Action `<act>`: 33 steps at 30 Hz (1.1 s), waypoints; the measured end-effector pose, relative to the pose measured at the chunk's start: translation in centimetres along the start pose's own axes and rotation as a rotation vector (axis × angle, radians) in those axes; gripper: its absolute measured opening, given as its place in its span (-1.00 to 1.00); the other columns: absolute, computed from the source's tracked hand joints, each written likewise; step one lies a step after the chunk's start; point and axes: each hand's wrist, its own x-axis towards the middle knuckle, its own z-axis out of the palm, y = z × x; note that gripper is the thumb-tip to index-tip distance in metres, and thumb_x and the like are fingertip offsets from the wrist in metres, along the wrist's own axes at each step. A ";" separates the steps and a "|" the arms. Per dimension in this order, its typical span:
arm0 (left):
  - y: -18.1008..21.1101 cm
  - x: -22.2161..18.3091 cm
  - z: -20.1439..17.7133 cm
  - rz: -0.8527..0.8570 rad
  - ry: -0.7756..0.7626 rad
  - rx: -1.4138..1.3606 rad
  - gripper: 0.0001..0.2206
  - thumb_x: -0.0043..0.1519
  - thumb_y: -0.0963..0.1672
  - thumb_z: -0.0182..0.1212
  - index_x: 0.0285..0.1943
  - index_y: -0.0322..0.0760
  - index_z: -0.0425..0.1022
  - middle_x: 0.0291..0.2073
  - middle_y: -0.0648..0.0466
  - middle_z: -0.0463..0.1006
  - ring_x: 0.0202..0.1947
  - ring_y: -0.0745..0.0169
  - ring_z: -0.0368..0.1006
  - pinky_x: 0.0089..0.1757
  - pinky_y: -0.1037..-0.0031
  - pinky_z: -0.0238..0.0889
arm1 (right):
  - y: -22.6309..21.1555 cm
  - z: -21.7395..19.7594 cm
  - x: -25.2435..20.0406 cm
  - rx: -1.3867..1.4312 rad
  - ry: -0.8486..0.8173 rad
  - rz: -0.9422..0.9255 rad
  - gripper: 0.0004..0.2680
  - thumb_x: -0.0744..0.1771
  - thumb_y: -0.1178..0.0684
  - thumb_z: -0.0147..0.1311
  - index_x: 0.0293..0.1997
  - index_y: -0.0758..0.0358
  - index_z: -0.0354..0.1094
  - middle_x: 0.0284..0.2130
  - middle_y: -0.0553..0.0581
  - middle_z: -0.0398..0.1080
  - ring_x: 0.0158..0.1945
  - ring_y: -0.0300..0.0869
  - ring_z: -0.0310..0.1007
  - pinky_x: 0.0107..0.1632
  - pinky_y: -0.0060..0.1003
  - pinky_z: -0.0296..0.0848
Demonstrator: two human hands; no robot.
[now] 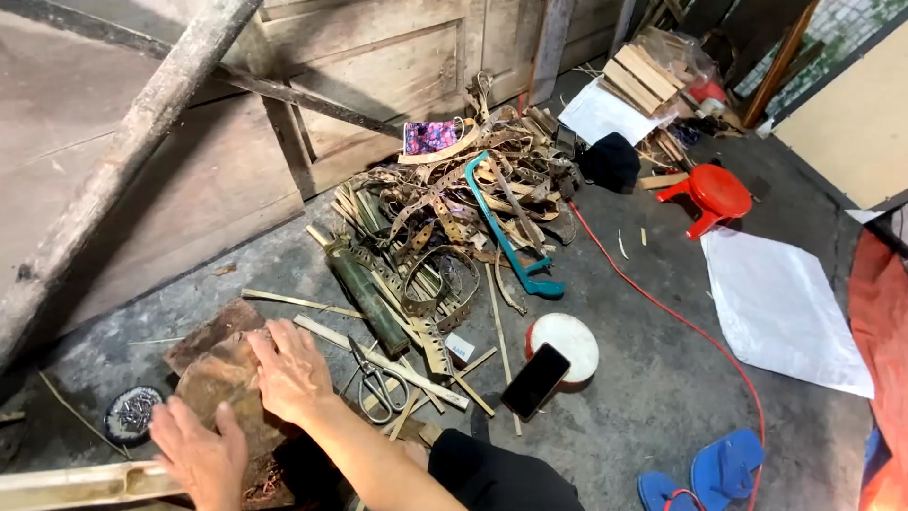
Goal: Assembling a cylindrical wooden object by fitting slats into a frame and smoothing it with a block.
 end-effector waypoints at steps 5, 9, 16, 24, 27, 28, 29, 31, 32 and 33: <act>-3.5 0.0 3.3 0.087 0.025 -0.207 -0.45 0.45 -0.08 -0.13 0.41 -0.83 0.24 0.37 -0.65 0.19 0.34 -0.65 0.09 0.22 -0.21 -0.01 | 1.4 1.5 0.7 0.086 -0.051 0.042 -0.59 0.38 0.09 -0.19 0.44 0.20 -0.04 0.45 0.27 -0.07 0.53 0.07 -0.22 0.49 -0.01 -0.29; -5.1 0.0 6.1 -0.088 -0.039 -0.267 -0.46 0.42 -0.12 -0.04 0.52 -0.69 0.14 0.44 -0.52 0.12 0.43 -0.47 0.00 0.27 -0.08 -0.08 | 3.2 2.8 1.7 0.099 -0.019 0.047 -0.61 0.39 0.08 -0.19 0.44 0.24 0.01 0.41 0.27 0.01 0.48 0.08 -0.07 0.46 0.08 -0.15; -8.0 -0.9 8.1 0.045 0.148 -0.360 -0.56 0.46 -0.09 -0.13 0.41 -0.59 0.26 0.28 -0.41 0.34 0.31 -0.39 0.21 0.32 0.05 -0.02 | 5.6 6.6 2.8 0.346 0.239 -0.044 -0.75 0.34 0.16 -0.22 0.14 0.20 0.24 0.03 0.29 0.33 0.13 0.15 0.31 0.21 -0.02 0.23; -4.5 0.0 5.3 -0.121 0.108 -0.418 -0.59 0.41 -0.11 -0.10 0.39 -0.46 0.35 0.25 -0.34 0.41 0.29 -0.30 0.29 0.27 0.12 0.08 | 6.7 7.7 2.7 0.422 0.233 -0.048 -0.67 0.44 0.05 -0.34 0.39 0.19 0.09 0.32 0.29 0.14 0.39 0.07 0.13 0.40 0.05 0.15; -4.4 0.2 5.1 -0.271 -0.007 -0.401 -0.57 0.39 -0.08 -0.09 0.42 -0.30 0.36 0.29 -0.25 0.40 0.27 -0.29 0.32 0.23 0.06 0.15 | 7.1 8.1 2.7 0.428 0.245 -0.052 -0.68 0.43 0.10 -0.29 0.38 0.18 0.11 0.32 0.28 0.13 0.37 0.06 0.16 0.38 0.07 0.22; -5.2 0.0 6.0 -0.279 -0.003 -0.331 -0.59 0.38 -0.07 -0.03 0.41 -0.20 0.39 0.26 -0.15 0.44 0.26 -0.20 0.35 0.21 0.07 0.21 | 7.5 8.4 2.7 0.410 0.298 -0.114 -0.68 0.41 0.11 -0.26 0.36 0.15 0.13 0.23 0.26 0.19 0.30 0.11 0.22 0.33 0.04 0.26; -5.9 -0.1 6.9 -0.287 0.001 -0.261 -0.61 0.38 -0.06 0.03 0.40 -0.10 0.43 0.22 -0.05 0.47 0.26 -0.11 0.38 0.19 0.07 0.27 | 7.9 8.7 2.7 0.392 0.350 -0.177 -0.68 0.40 0.12 -0.22 0.35 0.13 0.16 0.14 0.24 0.25 0.24 0.16 0.27 0.27 0.02 0.30; -5.4 0.2 5.1 -0.238 -0.034 -0.139 -0.61 0.38 -0.03 0.01 0.39 -0.07 0.44 0.23 0.03 0.47 0.31 0.00 0.33 0.18 0.05 0.27 | 7.7 8.7 2.7 0.375 0.334 -0.162 -0.68 0.40 0.10 -0.22 0.36 0.11 0.15 0.15 0.22 0.24 0.25 0.15 0.27 0.27 0.03 0.30; -5.0 0.4 4.3 -0.188 -0.071 -0.018 -0.61 0.39 0.00 -0.01 0.37 -0.04 0.45 0.24 0.11 0.46 0.36 0.11 0.29 0.17 0.02 0.26 | 7.7 8.6 2.7 0.357 0.318 -0.144 -0.67 0.40 0.08 -0.23 0.37 0.08 0.14 0.16 0.20 0.23 0.25 0.14 0.26 0.27 0.04 0.30; -4.5 1.1 3.8 -0.187 -0.070 -0.017 -0.61 0.39 0.00 -0.01 0.37 -0.04 0.45 0.24 0.11 0.46 0.36 0.11 0.29 0.17 0.02 0.26 | 7.8 8.6 2.8 0.358 0.319 -0.144 -0.67 0.40 0.08 -0.23 0.37 0.08 0.14 0.16 0.20 0.23 0.25 0.14 0.26 0.27 0.04 0.30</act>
